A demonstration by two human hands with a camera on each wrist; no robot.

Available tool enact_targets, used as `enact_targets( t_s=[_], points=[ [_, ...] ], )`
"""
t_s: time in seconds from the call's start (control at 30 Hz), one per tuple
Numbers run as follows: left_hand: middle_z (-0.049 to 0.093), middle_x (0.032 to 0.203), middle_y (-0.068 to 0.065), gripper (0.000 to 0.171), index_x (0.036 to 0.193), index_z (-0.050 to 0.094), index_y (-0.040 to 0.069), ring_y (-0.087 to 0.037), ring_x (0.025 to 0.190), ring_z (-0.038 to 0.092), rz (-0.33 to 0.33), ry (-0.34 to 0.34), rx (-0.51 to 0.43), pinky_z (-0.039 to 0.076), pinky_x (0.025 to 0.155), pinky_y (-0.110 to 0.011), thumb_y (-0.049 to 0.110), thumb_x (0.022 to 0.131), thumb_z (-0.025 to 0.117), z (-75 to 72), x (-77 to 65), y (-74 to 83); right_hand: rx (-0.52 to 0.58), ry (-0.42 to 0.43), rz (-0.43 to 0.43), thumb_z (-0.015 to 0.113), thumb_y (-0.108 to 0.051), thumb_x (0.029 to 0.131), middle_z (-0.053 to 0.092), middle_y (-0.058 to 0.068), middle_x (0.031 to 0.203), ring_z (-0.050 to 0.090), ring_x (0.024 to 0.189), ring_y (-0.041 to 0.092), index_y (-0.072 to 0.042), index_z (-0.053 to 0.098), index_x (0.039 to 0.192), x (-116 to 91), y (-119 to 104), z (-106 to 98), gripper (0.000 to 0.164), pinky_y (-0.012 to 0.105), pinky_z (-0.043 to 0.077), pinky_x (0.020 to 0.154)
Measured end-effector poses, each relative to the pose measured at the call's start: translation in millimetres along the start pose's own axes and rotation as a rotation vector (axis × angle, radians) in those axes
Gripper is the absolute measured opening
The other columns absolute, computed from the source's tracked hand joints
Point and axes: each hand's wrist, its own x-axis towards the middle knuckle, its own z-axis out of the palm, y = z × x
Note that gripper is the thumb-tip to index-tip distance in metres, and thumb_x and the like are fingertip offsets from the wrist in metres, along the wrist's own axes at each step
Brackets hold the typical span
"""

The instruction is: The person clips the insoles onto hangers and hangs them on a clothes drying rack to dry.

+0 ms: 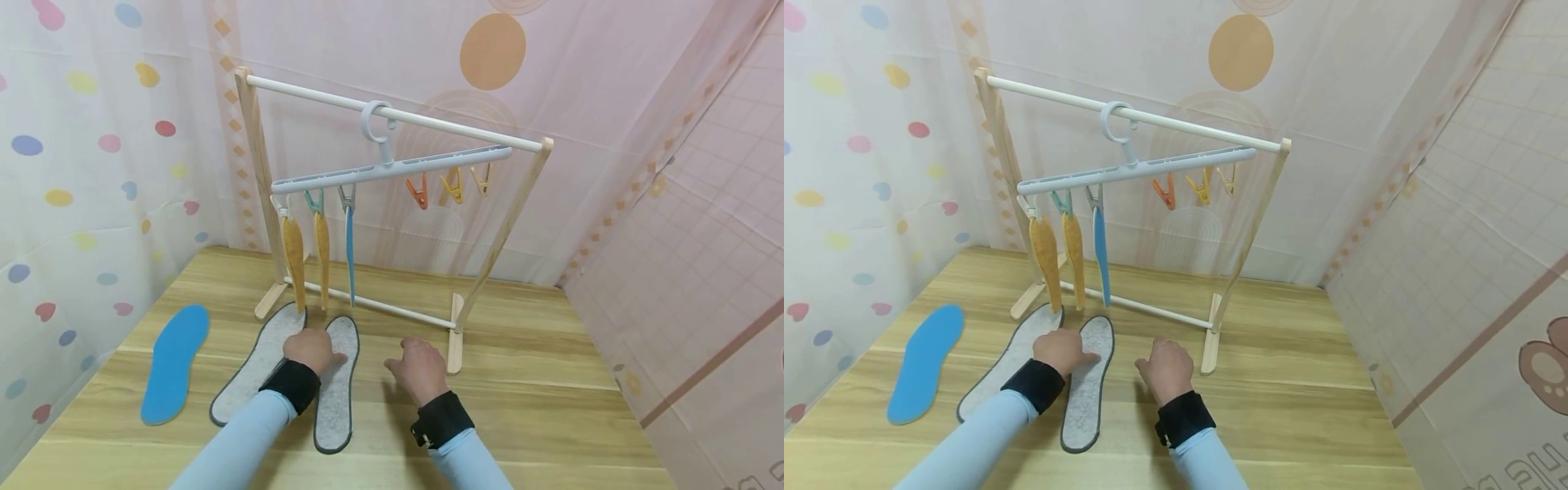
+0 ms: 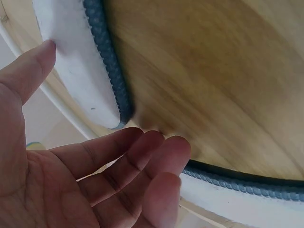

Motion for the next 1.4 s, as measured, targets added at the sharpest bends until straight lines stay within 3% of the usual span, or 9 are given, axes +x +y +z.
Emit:
enact_targets(
  t_s=[0.4,0.67,0.87,1.17,1.4],
  points=[
    [0.061,0.071,-0.012,0.047,0.081,0.071,0.002,-0.026,0.068,0.064,0.024,0.046,0.034,0.052,0.062,-0.043,0.048,0.08,0.079,1.5,-2.0,5.5,-0.01,-0.003,0.008,0.08,-0.03,0.08,0.072,0.017,0.103,0.068,0.086,0.035,0.0,0.071,0.11,0,0,1,0.044,0.044,0.054,0.064],
    [0.063,0.074,-0.012,0.044,0.084,0.071,0.003,-0.029,0.072,0.065,0.023,0.039,-0.018,0.053,0.066,-0.047,0.045,0.077,0.082,7.5,7.3,4.4,-0.008,-0.012,0.009,0.08,-0.031,0.081,0.071,0.018,0.102,0.068,0.086,0.035,0.001,0.071,0.11,1,1,1,0.043,0.044,0.054,0.064],
    [0.064,0.08,-0.013,0.04,0.084,0.071,0.004,-0.031,0.077,0.064,0.058,0.026,-0.071,0.053,0.069,-0.051,0.041,0.076,0.084,13.5,13.0,-1.1,-0.008,-0.013,0.003,0.079,-0.031,0.082,0.071,0.018,0.102,0.068,0.087,0.036,0.001,0.071,0.11,1,2,1,0.043,0.045,0.054,0.067],
    [0.063,0.085,-0.015,0.035,0.088,0.07,0.002,-0.033,0.081,0.062,0.104,-0.016,-0.104,0.053,0.07,-0.051,0.031,0.075,0.086,5.6,8.0,1.6,-0.012,-0.009,-0.014,0.079,-0.03,0.083,0.071,0.018,0.103,0.068,0.09,0.036,0.002,0.071,0.11,0,0,0,0.043,0.045,0.054,0.07],
    [0.065,0.085,-0.012,0.038,0.093,0.068,0.001,-0.03,0.078,0.063,0.136,0.014,-0.103,0.053,0.068,-0.046,0.024,0.069,0.087,5.0,5.9,5.8,-0.016,-0.007,-0.02,0.079,-0.029,0.082,0.071,0.018,0.103,0.068,0.09,0.035,0.003,0.071,0.109,0,-1,-1,0.043,0.045,0.054,0.071]
  ],
)
